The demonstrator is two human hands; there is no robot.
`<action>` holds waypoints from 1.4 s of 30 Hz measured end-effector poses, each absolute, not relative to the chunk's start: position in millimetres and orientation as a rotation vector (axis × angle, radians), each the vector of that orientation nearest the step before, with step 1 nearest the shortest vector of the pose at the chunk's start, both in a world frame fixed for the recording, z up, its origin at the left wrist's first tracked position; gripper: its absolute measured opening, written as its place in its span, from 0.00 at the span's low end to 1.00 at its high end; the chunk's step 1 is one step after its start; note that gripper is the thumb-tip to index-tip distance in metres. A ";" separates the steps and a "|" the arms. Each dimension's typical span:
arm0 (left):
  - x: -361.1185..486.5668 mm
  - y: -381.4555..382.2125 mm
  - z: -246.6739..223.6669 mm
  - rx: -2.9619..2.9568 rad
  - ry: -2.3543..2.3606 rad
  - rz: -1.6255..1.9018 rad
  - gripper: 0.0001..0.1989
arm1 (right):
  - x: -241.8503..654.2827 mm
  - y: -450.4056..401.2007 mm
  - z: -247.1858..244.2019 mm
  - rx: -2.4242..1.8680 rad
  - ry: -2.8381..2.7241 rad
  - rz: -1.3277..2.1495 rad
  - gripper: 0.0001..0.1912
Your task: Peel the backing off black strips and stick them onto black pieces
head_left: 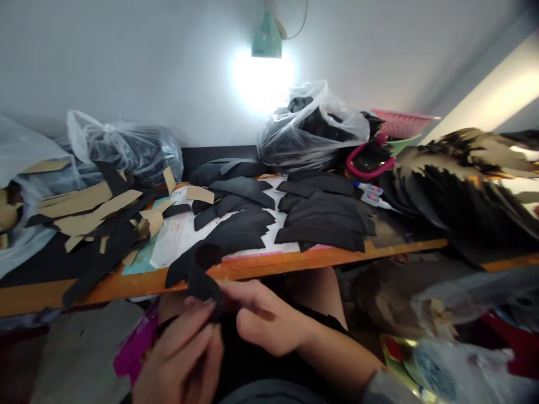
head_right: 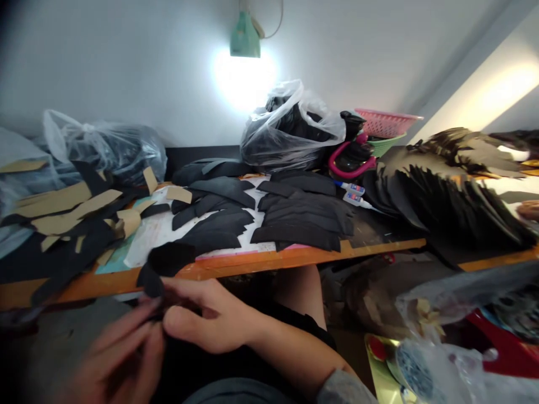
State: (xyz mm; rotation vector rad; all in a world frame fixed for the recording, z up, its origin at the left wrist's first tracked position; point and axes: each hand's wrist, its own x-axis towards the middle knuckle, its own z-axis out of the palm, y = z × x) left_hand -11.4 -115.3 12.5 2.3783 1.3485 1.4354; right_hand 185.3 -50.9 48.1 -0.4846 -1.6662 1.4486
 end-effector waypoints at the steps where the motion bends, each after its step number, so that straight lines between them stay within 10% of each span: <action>1: -6.1 -113.4 17.1 2.566 1.234 1.353 0.15 | 184.8 -54.4 50.6 -0.437 -1.585 1.566 0.28; 9: -30.0 -55.3 -2.2 2.786 1.577 1.353 0.34 | 217.0 -16.0 9.2 -0.726 -1.266 1.926 0.20; 17: -63.0 -17.2 -61.8 2.713 1.513 0.984 0.25 | 226.2 -3.5 -22.3 -1.848 -1.773 0.662 0.39; 25: -151.0 39.9 -35.6 2.178 2.464 0.867 0.32 | 234.7 -17.7 -27.5 -1.912 -1.827 0.282 0.20; 31: -197.6 70.1 -43.4 2.296 2.051 0.431 0.26 | 225.5 -25.8 -30.8 -1.637 -1.881 0.414 0.16; 42: -78.6 -16.0 -11.3 3.063 1.760 0.998 0.32 | 191.4 -23.7 -1.7 -1.157 -1.560 1.160 0.17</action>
